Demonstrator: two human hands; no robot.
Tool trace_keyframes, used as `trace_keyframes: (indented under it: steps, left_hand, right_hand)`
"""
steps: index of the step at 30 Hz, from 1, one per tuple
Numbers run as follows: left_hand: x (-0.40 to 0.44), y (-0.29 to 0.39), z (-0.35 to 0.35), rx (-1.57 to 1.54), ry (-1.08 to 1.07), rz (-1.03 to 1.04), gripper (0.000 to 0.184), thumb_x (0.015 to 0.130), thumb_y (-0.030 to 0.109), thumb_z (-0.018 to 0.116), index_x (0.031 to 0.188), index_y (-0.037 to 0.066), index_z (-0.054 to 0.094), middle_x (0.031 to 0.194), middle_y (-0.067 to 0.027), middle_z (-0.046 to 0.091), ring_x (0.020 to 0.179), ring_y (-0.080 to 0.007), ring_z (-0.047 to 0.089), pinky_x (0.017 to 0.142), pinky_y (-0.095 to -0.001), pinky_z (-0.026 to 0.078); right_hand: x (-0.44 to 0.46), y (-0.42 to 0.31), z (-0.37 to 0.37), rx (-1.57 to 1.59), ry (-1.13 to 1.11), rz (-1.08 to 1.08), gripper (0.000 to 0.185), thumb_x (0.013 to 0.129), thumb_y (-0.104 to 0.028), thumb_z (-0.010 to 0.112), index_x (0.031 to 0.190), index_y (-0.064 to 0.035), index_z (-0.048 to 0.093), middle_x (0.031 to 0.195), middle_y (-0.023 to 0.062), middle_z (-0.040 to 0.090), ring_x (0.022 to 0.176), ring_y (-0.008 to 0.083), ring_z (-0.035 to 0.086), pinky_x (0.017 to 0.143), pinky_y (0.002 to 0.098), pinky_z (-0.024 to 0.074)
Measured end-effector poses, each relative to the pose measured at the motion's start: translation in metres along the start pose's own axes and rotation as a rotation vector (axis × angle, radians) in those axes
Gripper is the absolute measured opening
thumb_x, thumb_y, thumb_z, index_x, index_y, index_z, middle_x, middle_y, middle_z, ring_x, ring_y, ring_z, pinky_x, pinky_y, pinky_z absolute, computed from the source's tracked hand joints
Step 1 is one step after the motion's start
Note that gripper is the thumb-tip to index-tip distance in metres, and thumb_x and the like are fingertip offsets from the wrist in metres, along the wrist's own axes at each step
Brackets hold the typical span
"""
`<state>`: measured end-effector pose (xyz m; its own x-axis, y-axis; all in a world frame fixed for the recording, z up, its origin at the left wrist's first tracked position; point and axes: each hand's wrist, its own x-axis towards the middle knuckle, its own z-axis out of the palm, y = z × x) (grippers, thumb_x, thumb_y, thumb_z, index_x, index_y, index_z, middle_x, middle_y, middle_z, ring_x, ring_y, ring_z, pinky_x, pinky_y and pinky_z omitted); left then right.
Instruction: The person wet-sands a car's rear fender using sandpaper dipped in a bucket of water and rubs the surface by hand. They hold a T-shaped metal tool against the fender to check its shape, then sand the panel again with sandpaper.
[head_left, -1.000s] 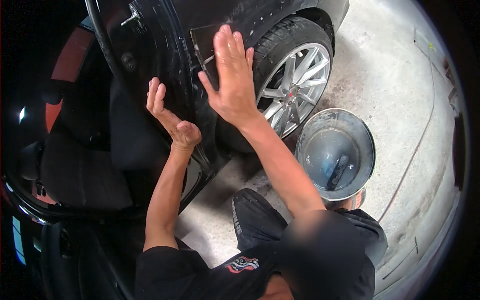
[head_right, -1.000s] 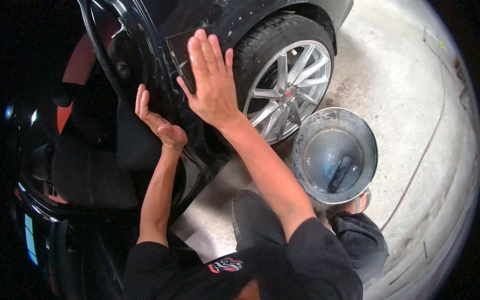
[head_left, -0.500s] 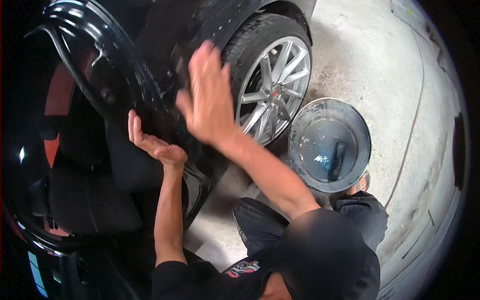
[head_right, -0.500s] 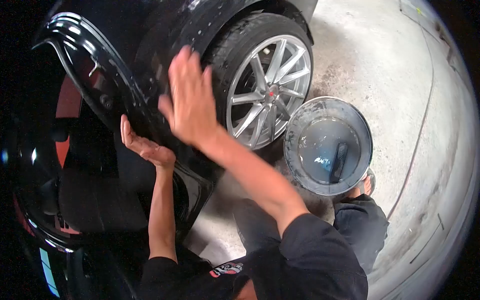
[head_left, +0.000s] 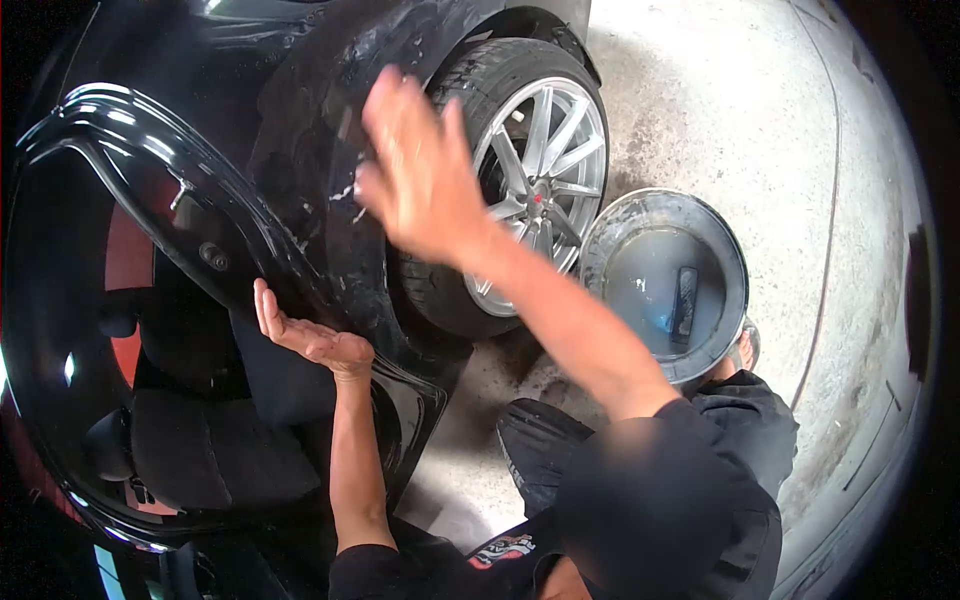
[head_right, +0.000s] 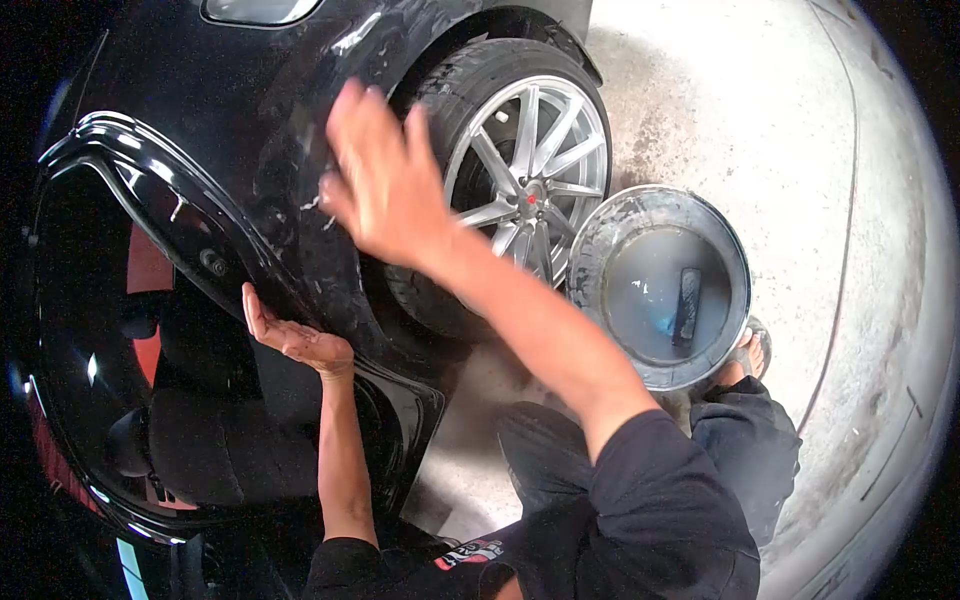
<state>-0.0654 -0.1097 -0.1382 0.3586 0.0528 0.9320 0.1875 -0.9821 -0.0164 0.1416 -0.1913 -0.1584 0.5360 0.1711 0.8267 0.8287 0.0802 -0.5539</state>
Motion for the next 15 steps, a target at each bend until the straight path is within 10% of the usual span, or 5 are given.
trace_keyframes:
  steps: [5,8,15]
  left_hand:
    - [0.002,0.001,0.001,-0.032,0.021,0.015,0.085,0.107,0.064,0.011,0.148,-0.007,0.036,0.153,-0.0242,0.041,0.146,-0.0340,0.037,0.123,-0.0458,0.024]
    - [0.000,0.002,-0.002,-0.078,0.053,-0.051,0.085,0.107,0.066,0.012,0.148,-0.005,0.035,0.154,-0.0250,0.039,0.147,-0.0350,0.036,0.124,-0.0467,0.023]
    - [-0.001,-0.002,0.000,-0.100,0.082,-0.041,0.079,0.109,0.060,0.014,0.148,-0.005,0.036,0.153,-0.0246,0.039,0.147,-0.0355,0.037,0.124,-0.0473,0.026]
  right_hand:
    - [-0.012,-0.048,-0.002,0.109,-0.118,-0.008,0.080,0.099,-0.042,0.057,0.155,0.0091,0.032,0.165,0.0312,0.026,0.151,0.0486,0.029,0.118,0.0662,0.0253]
    - [-0.099,-0.068,-0.001,0.304,-0.308,-0.117,0.086,0.095,-0.050,0.060,0.160,-0.0012,0.033,0.168,0.0194,0.029,0.155,0.0360,0.030,0.121,0.0636,0.0215]
    - [-0.049,-0.063,0.015,0.198,-0.108,-0.025,0.082,0.101,-0.050,0.051,0.161,0.0010,0.028,0.169,0.0234,0.026,0.155,0.0398,0.028,0.120,0.0665,0.0204]
